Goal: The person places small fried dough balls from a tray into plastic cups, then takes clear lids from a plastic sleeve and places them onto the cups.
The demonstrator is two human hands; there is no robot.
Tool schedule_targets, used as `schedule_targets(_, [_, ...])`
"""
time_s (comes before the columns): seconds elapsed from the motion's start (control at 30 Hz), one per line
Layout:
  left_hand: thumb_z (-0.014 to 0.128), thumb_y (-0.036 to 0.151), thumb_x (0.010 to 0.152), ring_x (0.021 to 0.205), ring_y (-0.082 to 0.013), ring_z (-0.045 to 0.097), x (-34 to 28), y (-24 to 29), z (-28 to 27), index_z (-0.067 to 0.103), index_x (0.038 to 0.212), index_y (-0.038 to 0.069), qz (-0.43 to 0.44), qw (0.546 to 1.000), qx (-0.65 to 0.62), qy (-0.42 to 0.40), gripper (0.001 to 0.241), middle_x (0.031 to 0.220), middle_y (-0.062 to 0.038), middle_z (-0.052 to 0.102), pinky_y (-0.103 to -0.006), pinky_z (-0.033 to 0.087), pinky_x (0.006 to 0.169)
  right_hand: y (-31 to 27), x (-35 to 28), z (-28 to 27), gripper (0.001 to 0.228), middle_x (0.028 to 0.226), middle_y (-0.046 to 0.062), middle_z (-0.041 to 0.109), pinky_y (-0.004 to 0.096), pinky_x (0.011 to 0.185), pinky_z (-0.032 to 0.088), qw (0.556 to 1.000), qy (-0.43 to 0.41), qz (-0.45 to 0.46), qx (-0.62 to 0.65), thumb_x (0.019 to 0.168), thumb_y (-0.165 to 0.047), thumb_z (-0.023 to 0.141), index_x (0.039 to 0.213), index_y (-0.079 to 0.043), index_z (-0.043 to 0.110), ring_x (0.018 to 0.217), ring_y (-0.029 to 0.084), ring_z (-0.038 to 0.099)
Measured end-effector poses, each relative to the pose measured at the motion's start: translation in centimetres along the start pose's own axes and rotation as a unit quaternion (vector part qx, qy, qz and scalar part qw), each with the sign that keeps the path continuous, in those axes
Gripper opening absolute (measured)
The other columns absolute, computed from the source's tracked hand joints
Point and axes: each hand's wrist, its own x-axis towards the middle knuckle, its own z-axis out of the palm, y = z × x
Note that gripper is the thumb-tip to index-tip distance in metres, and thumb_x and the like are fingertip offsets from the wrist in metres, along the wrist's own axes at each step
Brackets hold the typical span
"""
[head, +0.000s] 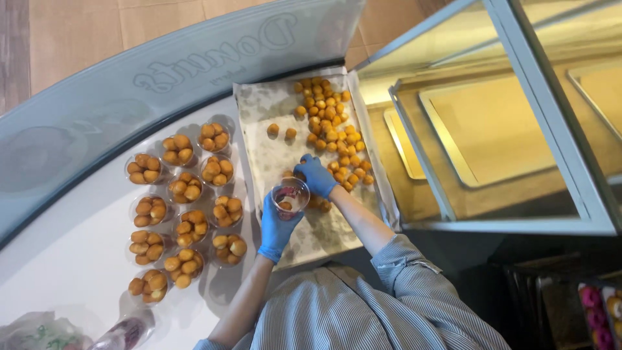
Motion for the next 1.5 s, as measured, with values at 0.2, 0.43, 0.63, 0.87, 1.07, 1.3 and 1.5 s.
schedule_targets(0.2, [0.091,0.004,0.064,0.121,-0.0267,0.062,-1.3,-0.2,-0.7,0.047,0.142,0.004,0.026,0.996,0.064,-0.050,0.090,0.130,-0.013,0.060,-0.0364,0.053,0.102,-0.8,-4.4,-2.6,0.032,0.115,0.015,0.063,0.043,0.102,0.046,0.970,0.173,0.006,0.173,0.074,-0.012,0.081,0.105,-0.008,0.072,0.117,0.036,0.054])
schedule_targets(0.43, [0.086,-0.001,0.060,0.122,-0.0290,0.061,-0.5,-2.5,2.5,0.048,0.139,0.003,0.083,0.988,0.017,-0.130,0.087,0.128,-0.015,0.056,-0.0363,0.053,0.101,-9.9,-10.4,-8.8,0.034,0.127,0.012,0.061,0.040,0.110,0.045,0.907,0.373,0.003,0.193,0.082,-0.009,0.082,0.112,-0.010,0.067,0.125,0.031,0.058])
schedule_targets(0.63, [0.091,0.009,0.068,0.119,-0.0280,0.060,-0.6,0.3,5.4,0.046,0.135,0.000,0.169,0.970,0.009,-0.172,0.081,0.127,-0.017,0.058,-0.0377,0.050,0.097,-14.5,-16.2,-7.2,0.033,0.127,0.012,0.058,0.039,0.107,0.050,0.924,0.345,0.054,0.154,0.086,-0.012,0.078,0.117,-0.010,0.066,0.124,0.034,0.060])
schedule_targets(0.87, [0.084,0.003,0.079,0.121,-0.0202,0.063,-3.7,-0.9,9.7,0.046,0.138,0.004,0.137,0.947,-0.117,-0.266,0.070,0.135,-0.012,0.060,-0.0321,0.054,0.102,-12.6,-22.3,-6.8,0.045,0.149,0.012,0.053,0.048,0.123,0.036,0.928,0.368,0.018,0.053,0.100,-0.005,0.060,0.144,-0.006,0.054,0.145,0.036,0.049])
schedule_targets(1.07, [0.094,0.009,0.068,0.120,-0.0243,0.060,-4.5,0.1,7.0,0.046,0.140,0.003,0.141,0.963,-0.054,-0.224,0.087,0.134,-0.013,0.057,-0.0347,0.053,0.103,-7.0,-24.9,-8.0,0.047,0.147,0.009,0.052,0.037,0.107,0.050,0.856,0.448,0.133,0.221,0.100,-0.006,0.059,0.146,-0.011,0.051,0.134,0.025,0.056])
schedule_targets(1.3, [0.092,0.015,0.073,0.122,-0.0266,0.064,-7.1,3.3,2.2,0.052,0.137,0.005,0.150,0.978,0.018,-0.141,0.077,0.133,-0.013,0.062,-0.0373,0.052,0.105,7.1,-23.8,-1.2,0.053,0.140,0.009,0.051,0.035,0.091,0.058,0.878,0.412,0.187,0.156,0.095,-0.007,0.068,0.145,-0.017,0.053,0.123,0.023,0.060])
schedule_targets(1.5, [0.090,0.014,0.074,0.121,-0.0298,0.061,-7.7,4.4,-0.2,0.050,0.137,0.003,0.155,0.983,-0.022,-0.100,0.075,0.130,-0.016,0.060,-0.0390,0.050,0.105,7.0,-19.6,-3.9,0.073,0.151,0.019,0.046,0.046,0.117,0.044,0.948,0.277,0.154,0.025,0.080,-0.017,0.081,0.147,-0.017,0.053,0.139,0.039,0.049])
